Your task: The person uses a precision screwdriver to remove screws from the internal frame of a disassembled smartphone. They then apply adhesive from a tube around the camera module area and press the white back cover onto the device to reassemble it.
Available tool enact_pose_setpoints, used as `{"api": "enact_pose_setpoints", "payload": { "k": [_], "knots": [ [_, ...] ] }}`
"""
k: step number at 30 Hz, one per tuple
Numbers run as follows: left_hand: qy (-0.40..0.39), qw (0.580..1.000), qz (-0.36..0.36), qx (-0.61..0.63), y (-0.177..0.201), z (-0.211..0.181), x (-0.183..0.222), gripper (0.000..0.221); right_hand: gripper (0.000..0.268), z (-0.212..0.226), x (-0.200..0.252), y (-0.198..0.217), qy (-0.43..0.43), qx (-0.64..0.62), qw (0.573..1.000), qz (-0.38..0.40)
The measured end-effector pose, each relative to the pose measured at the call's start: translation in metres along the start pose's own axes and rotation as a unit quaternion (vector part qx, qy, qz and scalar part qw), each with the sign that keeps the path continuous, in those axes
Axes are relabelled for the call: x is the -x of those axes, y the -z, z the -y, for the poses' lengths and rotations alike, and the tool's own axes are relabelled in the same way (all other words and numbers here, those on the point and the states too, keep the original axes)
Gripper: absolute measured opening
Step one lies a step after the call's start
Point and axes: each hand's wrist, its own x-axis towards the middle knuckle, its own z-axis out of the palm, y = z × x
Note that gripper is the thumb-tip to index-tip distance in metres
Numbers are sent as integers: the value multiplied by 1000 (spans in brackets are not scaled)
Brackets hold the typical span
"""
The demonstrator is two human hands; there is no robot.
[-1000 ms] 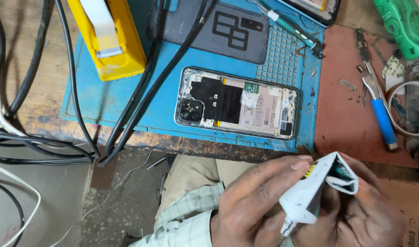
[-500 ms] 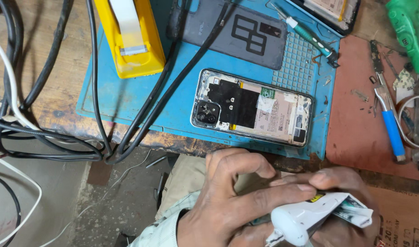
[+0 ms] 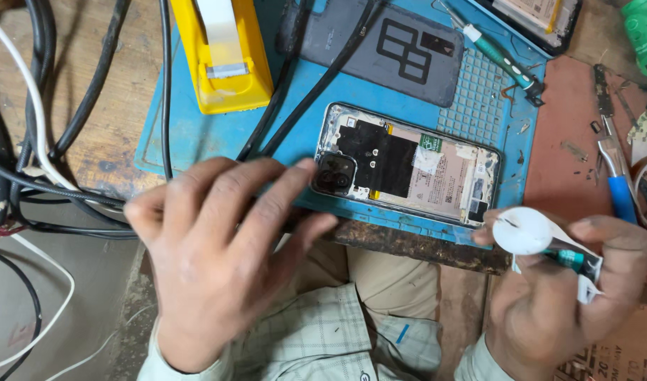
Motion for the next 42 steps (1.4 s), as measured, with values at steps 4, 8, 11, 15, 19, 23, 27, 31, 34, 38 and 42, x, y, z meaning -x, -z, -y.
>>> {"api": "enact_pose_setpoints", "payload": {
  "k": [4,8,11,15,19,23,27,31,34,38,42],
  "knots": [
    [-45,998,45,-8,6,22,-5,43,25,2,-15,-15,56,195,974,97],
    [-98,994,44,-12,6,24,-23,28,31,3,-16,-23,41,192,973,118],
    [-123,990,52,-41,8,20,-28,24,32,5,-16,-27,28,220,970,103],
    [-150,985,61,-64,7,22,-27,22,32,8,-16,-29,12,229,968,98],
    [-162,983,68,-45,6,24,-23,24,32,8,-16,-29,1,234,968,91],
    [-132,989,62,-5,5,19,-26,17,31,8,-20,-28,13,220,969,112],
    [-65,995,59,41,2,16,-26,23,30,7,-23,-28,30,214,968,131],
    [-70,993,75,50,2,17,-25,23,31,8,-23,-27,30,225,965,130],
    [-80,992,86,50,4,17,-26,22,31,8,-23,-27,29,233,963,131],
    [-94,990,87,53,4,17,-27,25,31,8,-24,-25,36,241,959,145],
    [-84,991,78,73,3,18,-26,21,31,7,-24,-25,35,232,961,148]
  ]
}}
